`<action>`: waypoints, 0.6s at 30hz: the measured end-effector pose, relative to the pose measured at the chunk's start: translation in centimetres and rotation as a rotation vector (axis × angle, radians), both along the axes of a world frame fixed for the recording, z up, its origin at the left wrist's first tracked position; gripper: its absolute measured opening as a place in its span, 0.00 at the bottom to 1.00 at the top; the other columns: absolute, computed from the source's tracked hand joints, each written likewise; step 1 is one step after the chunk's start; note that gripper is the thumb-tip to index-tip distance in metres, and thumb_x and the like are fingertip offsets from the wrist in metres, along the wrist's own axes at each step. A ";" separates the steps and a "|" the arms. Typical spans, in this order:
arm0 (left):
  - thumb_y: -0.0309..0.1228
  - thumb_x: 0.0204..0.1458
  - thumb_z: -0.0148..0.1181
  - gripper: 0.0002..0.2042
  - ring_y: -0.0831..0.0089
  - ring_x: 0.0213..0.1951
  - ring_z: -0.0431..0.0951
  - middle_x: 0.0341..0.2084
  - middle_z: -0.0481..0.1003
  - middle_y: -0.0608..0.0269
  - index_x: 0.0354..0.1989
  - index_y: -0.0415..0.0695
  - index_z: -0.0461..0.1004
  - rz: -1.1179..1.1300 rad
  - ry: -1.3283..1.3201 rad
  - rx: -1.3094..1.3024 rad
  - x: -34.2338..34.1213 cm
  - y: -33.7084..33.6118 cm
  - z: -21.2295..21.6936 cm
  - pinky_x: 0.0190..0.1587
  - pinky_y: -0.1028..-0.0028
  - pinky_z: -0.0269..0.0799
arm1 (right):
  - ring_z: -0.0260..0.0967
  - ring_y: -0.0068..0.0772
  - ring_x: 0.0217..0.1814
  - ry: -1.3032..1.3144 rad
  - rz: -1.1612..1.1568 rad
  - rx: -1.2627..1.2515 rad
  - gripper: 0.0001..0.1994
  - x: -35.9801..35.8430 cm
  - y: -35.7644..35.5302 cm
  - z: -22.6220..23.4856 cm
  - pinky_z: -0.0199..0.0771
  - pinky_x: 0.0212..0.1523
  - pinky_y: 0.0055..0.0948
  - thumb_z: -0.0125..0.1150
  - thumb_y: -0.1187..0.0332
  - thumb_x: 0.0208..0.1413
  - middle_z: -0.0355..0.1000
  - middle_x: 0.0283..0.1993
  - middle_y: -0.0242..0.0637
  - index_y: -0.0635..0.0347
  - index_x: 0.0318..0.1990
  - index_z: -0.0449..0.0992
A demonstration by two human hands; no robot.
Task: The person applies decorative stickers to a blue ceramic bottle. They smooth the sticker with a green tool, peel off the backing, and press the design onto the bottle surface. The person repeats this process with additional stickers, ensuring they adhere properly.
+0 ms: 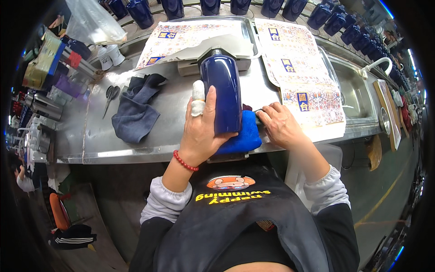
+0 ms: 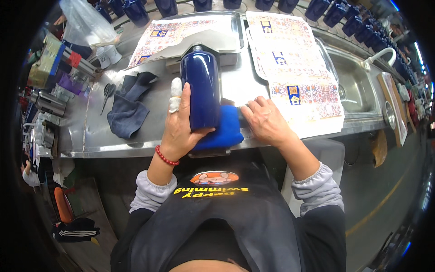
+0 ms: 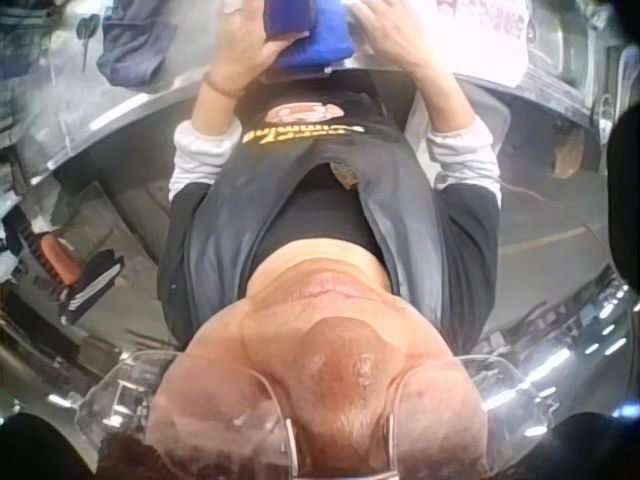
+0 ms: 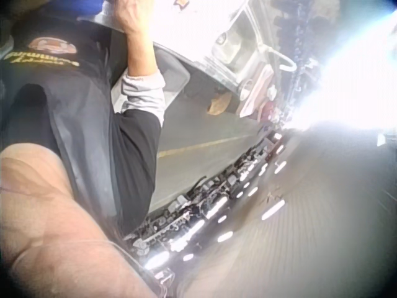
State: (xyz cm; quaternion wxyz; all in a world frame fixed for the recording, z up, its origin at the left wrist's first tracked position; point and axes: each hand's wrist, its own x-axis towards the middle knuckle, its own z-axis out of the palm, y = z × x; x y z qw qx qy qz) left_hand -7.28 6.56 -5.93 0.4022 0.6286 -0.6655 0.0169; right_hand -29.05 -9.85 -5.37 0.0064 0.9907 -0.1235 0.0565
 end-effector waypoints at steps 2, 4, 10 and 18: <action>0.43 0.45 0.76 0.55 0.38 0.60 0.69 0.60 0.68 0.34 0.74 0.30 0.44 -0.017 0.040 0.063 0.2 0.1 -0.1 0.66 0.53 0.60 | 0.69 0.43 0.50 -0.057 0.014 0.028 0.23 0.2 -0.7 -0.1 0.69 0.53 0.40 0.66 0.74 0.43 0.74 0.46 0.40 0.59 0.51 0.74; 0.43 0.45 0.76 0.55 0.39 0.58 0.71 0.60 0.69 0.36 0.74 0.30 0.44 -0.022 0.059 0.068 0.3 0.0 0.0 0.65 0.53 0.61 | 0.69 0.42 0.47 -0.125 0.027 0.060 0.20 0.4 -1.8 -0.3 0.69 0.50 0.40 0.66 0.75 0.42 0.73 0.41 0.38 0.58 0.47 0.75; 0.52 0.48 0.70 0.52 0.43 0.61 0.70 0.63 0.67 0.40 0.74 0.32 0.48 0.047 -0.101 0.094 0.3 0.1 0.2 0.68 0.49 0.56 | 0.68 0.51 0.39 -0.282 -0.036 0.167 0.10 -0.2 -7.0 -2.1 0.70 0.42 0.42 0.63 0.77 0.38 0.70 0.32 0.42 0.60 0.31 0.74; 0.48 0.39 0.77 0.62 0.34 0.71 0.47 0.71 0.49 0.30 0.78 0.49 0.39 0.083 0.123 -0.103 0.4 0.7 -1.1 0.72 0.46 0.45 | 0.75 0.25 0.44 -0.747 -0.235 2.007 0.20 -6.3 -18.8 -2.9 0.77 0.41 0.27 0.58 0.65 0.62 0.77 0.49 0.38 0.61 0.59 0.72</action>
